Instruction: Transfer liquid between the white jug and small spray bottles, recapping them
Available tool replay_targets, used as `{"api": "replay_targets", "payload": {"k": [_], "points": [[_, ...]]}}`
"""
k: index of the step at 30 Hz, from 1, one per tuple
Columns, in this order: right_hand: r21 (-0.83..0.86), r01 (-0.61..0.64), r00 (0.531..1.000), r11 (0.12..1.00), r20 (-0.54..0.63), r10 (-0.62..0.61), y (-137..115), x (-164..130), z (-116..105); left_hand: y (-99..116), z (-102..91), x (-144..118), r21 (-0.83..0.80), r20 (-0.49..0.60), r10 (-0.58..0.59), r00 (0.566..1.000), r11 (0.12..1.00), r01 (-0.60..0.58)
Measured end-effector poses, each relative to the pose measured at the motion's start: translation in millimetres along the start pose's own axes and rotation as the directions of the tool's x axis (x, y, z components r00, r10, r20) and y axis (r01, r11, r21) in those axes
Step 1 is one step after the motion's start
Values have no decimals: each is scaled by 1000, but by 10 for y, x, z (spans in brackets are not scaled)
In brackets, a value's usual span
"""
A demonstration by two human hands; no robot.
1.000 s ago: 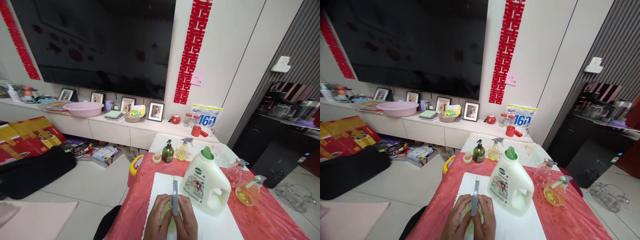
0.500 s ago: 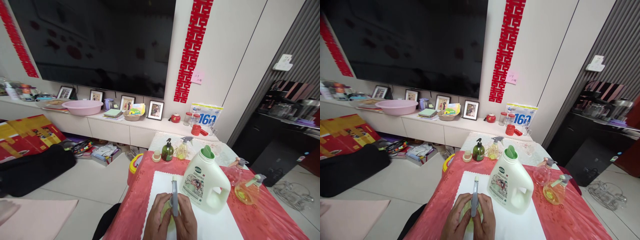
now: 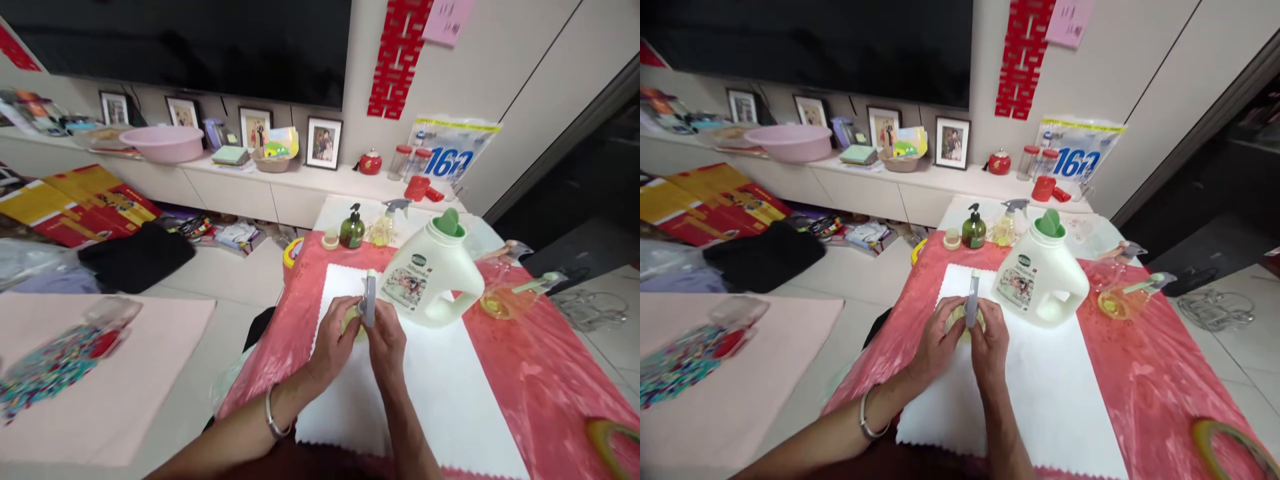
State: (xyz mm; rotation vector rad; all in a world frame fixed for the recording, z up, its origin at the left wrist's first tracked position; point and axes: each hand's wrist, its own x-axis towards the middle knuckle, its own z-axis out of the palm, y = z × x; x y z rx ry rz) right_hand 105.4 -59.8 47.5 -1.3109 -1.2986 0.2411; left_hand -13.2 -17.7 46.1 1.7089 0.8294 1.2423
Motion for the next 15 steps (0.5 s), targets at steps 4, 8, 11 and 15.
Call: {"api": "replay_targets", "payload": {"k": [4,8,11,15], "points": [[2,-32,999,999,1,32,5,-14,19,4,-7,3,7,11,2,1000,1000,-2],[-22,-14,999,1000,-30,13,-8,-29,41,69,-51,11,-8,44,-3,999,1000,4],[-38,-17,999,999,-41,15,0,-48,57,124,-78,23,-38,64,-41,997,998,44],[-33,-32,999,999,-34,31,30,-66,68,167,-89,33,-64,57,-68,996,995,71]]}}
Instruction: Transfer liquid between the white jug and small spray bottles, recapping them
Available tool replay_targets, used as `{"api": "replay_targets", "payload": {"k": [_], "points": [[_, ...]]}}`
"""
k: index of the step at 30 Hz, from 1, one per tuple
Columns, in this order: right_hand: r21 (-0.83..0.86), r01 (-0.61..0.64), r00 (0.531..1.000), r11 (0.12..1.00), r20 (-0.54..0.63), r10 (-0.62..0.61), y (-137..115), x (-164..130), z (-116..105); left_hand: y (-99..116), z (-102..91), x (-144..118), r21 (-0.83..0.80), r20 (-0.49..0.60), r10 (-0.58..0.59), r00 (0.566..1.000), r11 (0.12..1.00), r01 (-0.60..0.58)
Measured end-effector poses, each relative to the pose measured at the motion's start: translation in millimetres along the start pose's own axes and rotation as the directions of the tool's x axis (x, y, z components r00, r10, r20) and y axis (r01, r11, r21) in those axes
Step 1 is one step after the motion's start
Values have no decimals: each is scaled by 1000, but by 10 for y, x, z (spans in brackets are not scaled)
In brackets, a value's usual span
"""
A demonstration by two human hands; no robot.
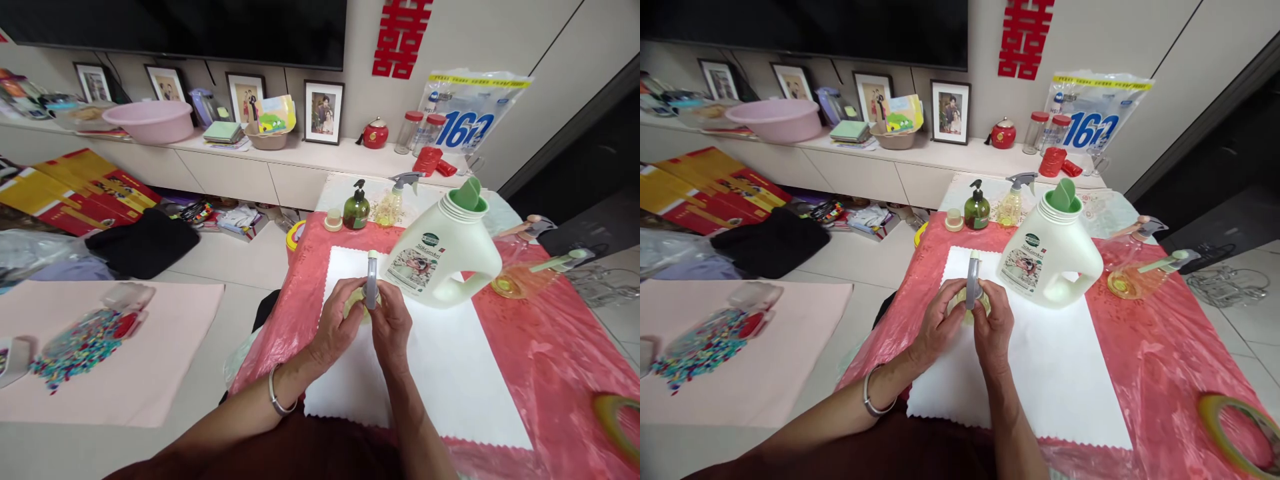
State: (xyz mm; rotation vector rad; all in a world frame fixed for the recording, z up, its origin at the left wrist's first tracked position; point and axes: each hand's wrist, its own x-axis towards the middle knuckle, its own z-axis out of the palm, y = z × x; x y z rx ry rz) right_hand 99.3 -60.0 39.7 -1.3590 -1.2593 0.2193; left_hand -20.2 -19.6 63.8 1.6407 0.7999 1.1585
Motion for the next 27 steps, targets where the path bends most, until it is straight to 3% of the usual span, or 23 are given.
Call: {"api": "replay_targets", "payload": {"k": [6,9,16,27], "points": [[26,6,1000,1000,-4,-6,42,-2,21,-23,-52,-5,30,63,38,997,999,-40],[15,19,1000,1000,-15,-18,27,14,35,-35,-48,29,71,41,38,998,997,-41],[-33,60,998,998,-34,-61,6,41,48,52,38,160,60,-61,-98,993,993,102],[-40,57,997,998,54,-55,108,-50,62,80,-86,325,190,49,-61,997,980,50]]}}
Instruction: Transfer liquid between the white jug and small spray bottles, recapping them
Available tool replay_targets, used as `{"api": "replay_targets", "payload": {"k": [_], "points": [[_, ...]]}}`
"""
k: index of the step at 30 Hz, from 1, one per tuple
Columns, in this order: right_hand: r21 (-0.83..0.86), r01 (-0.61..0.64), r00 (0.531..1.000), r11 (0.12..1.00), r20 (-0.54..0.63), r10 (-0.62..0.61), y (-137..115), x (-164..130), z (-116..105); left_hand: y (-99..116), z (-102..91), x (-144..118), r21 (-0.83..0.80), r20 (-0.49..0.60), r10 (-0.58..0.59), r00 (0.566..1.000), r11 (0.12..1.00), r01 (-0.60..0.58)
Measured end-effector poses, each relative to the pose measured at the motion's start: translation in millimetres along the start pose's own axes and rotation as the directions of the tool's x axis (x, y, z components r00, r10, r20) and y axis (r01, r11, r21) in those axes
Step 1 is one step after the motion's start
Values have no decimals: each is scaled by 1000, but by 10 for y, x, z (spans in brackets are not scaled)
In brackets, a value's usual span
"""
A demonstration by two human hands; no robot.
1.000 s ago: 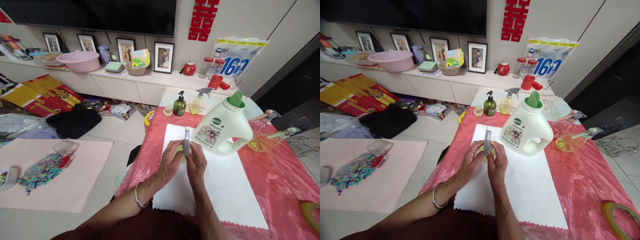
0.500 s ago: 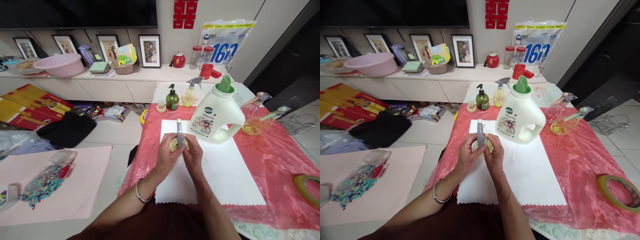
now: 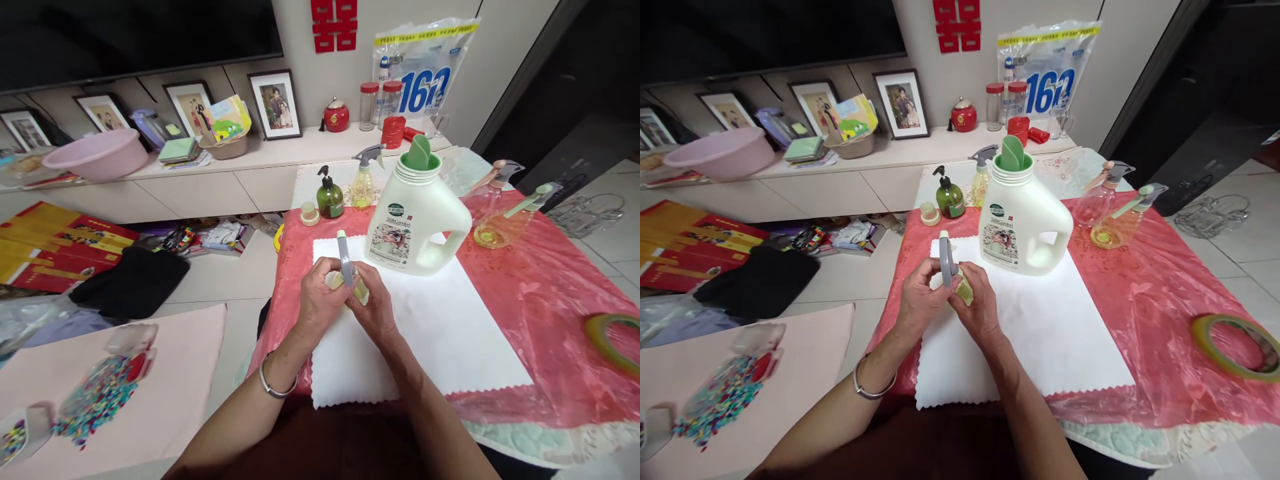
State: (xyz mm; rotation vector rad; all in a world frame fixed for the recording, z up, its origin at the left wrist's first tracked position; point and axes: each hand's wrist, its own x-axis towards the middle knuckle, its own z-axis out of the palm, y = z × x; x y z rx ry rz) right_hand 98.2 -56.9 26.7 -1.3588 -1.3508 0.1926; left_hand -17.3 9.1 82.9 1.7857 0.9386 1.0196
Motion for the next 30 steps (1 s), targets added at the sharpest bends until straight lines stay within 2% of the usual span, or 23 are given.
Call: {"api": "replay_targets", "payload": {"k": [5,10,14,25,30], "points": [[-9,-23,999,1000,35,23,79,-99,46,-27,-38,-7,25,27,40,999,999,-40],[-43,-71,996,997,42,73,112,-123,50,-26,-66,-32,106,36,136,990,985,-140],[-38,-74,996,996,39,76,117,-121,47,-11,-94,-13,171,88,222,971,957,-234],[-34,-49,999,998,16,50,127,-144,67,-57,-161,1,189,205,279,938,929,-318],[-37,-6,1000,999,-10,6,150,-162,72,-52,-101,-44,212,172,288,942,923,-321]]}}
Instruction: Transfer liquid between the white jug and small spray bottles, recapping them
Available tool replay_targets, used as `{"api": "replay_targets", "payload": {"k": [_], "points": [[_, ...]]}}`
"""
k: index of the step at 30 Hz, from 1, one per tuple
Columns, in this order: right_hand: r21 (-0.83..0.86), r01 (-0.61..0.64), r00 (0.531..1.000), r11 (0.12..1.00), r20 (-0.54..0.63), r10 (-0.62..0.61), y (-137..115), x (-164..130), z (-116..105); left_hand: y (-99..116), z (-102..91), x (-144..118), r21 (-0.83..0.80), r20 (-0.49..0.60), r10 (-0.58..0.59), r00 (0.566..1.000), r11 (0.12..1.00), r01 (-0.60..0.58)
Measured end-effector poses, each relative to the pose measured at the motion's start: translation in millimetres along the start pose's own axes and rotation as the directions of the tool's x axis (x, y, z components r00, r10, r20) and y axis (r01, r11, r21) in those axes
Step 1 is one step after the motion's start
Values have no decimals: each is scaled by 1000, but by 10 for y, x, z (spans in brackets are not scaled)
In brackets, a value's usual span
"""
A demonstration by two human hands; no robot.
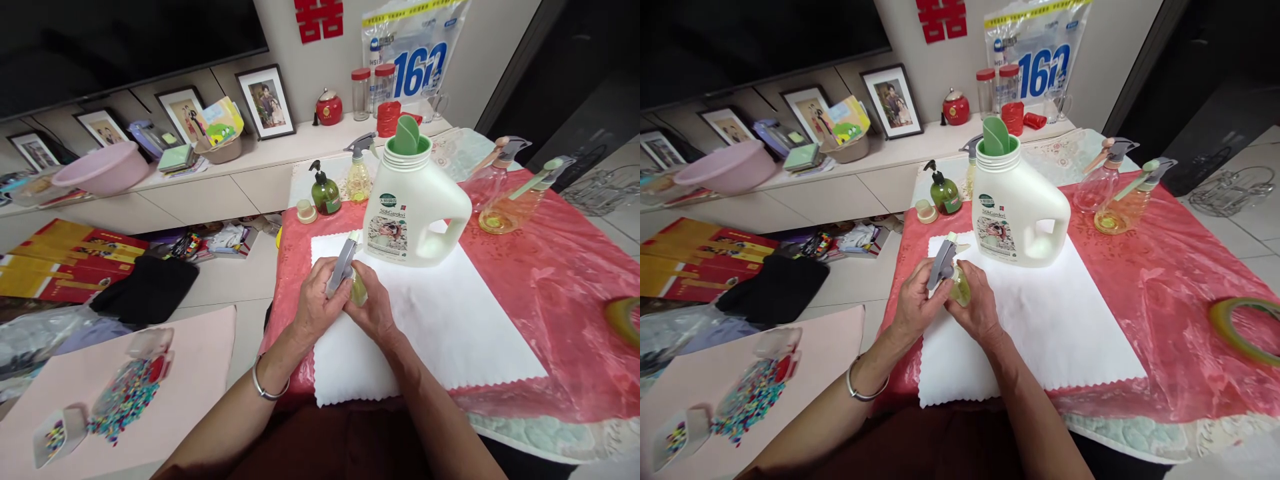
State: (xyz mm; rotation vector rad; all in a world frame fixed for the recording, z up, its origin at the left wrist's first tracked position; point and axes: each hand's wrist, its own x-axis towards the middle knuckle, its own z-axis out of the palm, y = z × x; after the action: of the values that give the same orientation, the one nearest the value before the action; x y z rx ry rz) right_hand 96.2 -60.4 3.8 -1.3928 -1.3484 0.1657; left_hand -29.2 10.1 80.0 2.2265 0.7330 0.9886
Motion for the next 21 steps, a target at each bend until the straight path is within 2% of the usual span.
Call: {"api": "replay_targets", "payload": {"k": [6,13,16,21], "points": [[1,18,1000,1000,4,-18,0,5,-3,-20,116,-8,0,-105,-61,993,998,62],[-2,31,1000,1000,2,-31,-14,21,-3,-34,192,-40,-187,-175,-173,969,972,140],[-4,25,1000,1000,5,-25,-19,20,-6,-59,189,-46,-253,-161,-182,970,958,138],[-4,4,1000,1000,9,-4,-27,15,-6,-77,136,-15,-346,-65,-172,983,928,139]]}}
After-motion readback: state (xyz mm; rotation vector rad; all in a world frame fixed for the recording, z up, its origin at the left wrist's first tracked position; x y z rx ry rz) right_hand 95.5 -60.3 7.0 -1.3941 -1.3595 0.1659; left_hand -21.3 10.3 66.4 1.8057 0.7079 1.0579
